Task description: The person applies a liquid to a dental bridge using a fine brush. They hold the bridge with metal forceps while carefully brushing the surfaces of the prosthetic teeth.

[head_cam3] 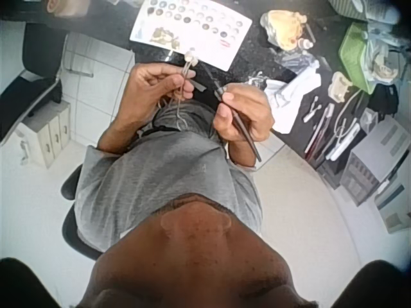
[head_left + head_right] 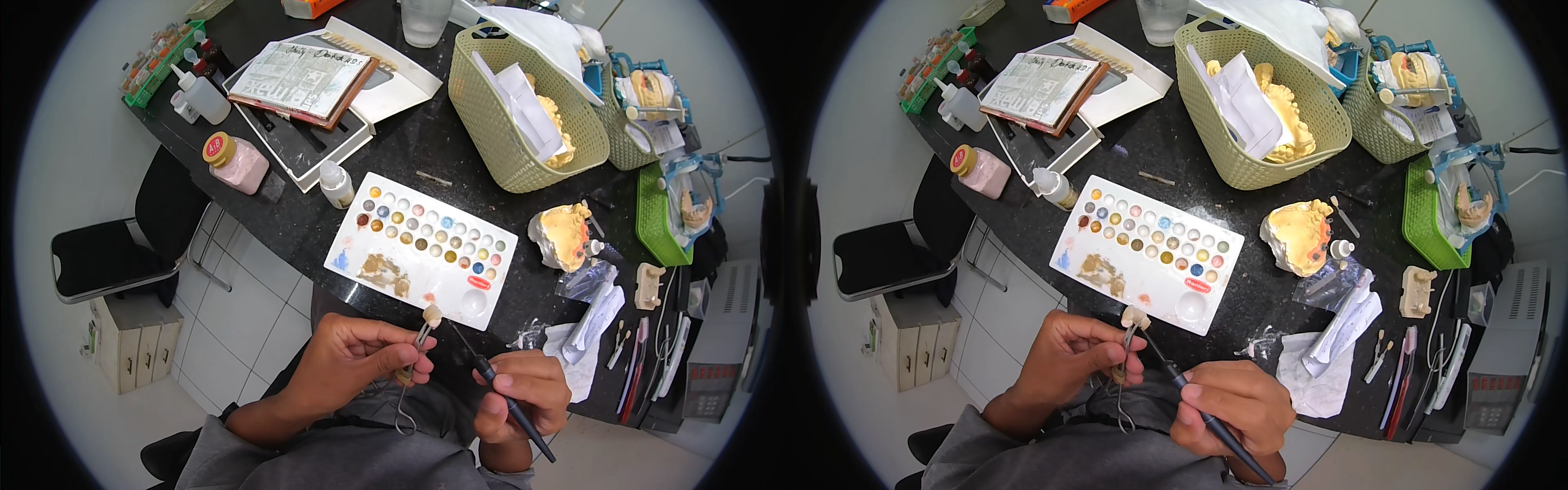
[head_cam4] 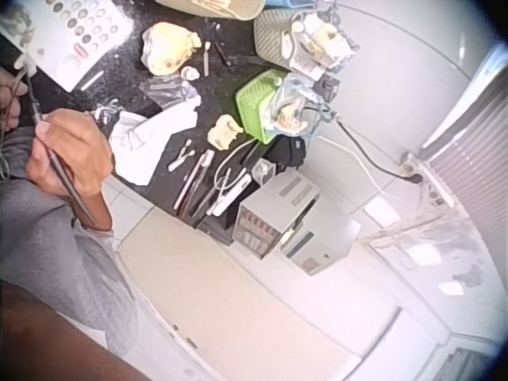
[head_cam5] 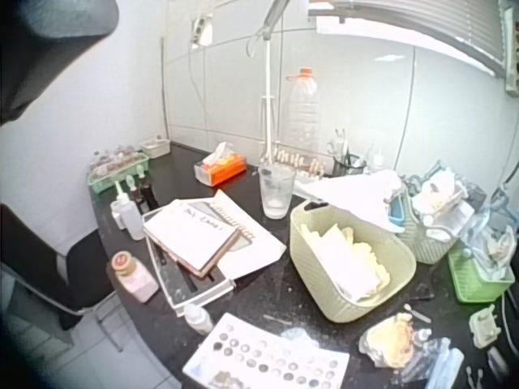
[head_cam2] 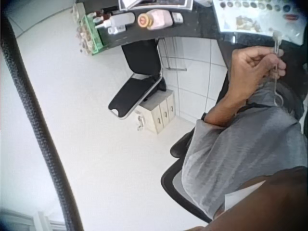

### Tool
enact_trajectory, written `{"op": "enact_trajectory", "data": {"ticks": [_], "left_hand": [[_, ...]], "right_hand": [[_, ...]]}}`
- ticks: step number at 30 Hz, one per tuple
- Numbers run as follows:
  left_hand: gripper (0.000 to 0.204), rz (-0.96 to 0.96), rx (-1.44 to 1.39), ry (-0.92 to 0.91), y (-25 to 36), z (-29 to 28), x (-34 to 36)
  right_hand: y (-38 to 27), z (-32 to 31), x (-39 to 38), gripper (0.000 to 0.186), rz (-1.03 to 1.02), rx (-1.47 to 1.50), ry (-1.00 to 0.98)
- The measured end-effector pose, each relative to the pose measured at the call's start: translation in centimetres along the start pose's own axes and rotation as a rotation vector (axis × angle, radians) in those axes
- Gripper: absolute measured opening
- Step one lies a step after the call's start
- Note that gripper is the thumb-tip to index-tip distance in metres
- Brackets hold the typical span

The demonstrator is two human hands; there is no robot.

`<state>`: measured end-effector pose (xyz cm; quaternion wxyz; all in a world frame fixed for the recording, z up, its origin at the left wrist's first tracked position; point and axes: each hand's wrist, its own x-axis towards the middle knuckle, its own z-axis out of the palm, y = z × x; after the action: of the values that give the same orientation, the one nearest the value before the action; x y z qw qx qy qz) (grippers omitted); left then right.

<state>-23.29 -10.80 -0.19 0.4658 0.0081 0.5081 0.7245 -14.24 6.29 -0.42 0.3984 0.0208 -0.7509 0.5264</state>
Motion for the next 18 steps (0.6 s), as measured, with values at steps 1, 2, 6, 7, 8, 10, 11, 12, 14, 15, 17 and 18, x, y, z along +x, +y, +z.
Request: {"op": "enact_trajectory", "data": {"ticks": [1, 2, 6, 7, 8, 10, 11, 12, 14, 15, 17, 18], "left_hand": [[0.023, 0.002, 0.001, -0.003, -0.01, -0.01, 0.02], [0.023, 0.005, 0.002, -0.005, -0.03, -0.03, 0.03], [0.023, 0.016, -0.004, -0.007, -0.22, -0.1, 0.06], [0.023, 0.019, -0.008, -0.007, -0.26, -0.1, 0.05], [0.023, 0.02, -0.007, -0.006, -0.26, -0.1, 0.03], [0.023, 0.023, -0.004, -0.006, -0.25, -0.1, -0.01], [0.023, 0.024, -0.003, -0.006, -0.27, -0.1, -0.02], [0.023, 0.025, -0.002, -0.008, -0.29, -0.12, 0.0], [0.023, 0.026, 0.003, -0.009, -0.28, -0.11, 0.04], [0.023, 0.027, 0.006, -0.008, -0.26, -0.1, 0.04], [0.023, 0.029, 0.01, -0.005, -0.25, -0.05, 0.02], [0.023, 0.032, 0.012, -0.004, -0.25, -0.03, 0.01]], "right_hand": [[0.0, 0.07, 0.06, 0.019, 0.003, -0.005, -0.007], [-0.01, 0.08, 0.11, 0.019, 0.005, -0.01, -0.013], [-0.08, 0.08, 0.25, 0.018, 0.011, -0.029, -0.033], [-0.09, 0.07, 0.26, 0.018, 0.011, -0.034, -0.035], [-0.02, -0.05, 0.25, 0.017, -0.004, -0.046, -0.074], [0.17, -0.38, 0.23, 0.02, -0.034, -0.07, -0.15], [0.11, -0.28, 0.22, 0.018, -0.019, -0.05, -0.108], [0.02, -0.09, 0.2, 0.017, -0.005, -0.031, -0.065], [-0.02, 0.08, 0.2, 0.017, 0.012, -0.014, -0.018], [-0.01, 0.13, 0.22, 0.017, 0.014, -0.015, -0.015], [0.0, 0.1, 0.23, 0.017, 0.014, -0.016, -0.022], [0.0, 0.02, 0.23, 0.017, 0.011, -0.016, -0.032]]}}
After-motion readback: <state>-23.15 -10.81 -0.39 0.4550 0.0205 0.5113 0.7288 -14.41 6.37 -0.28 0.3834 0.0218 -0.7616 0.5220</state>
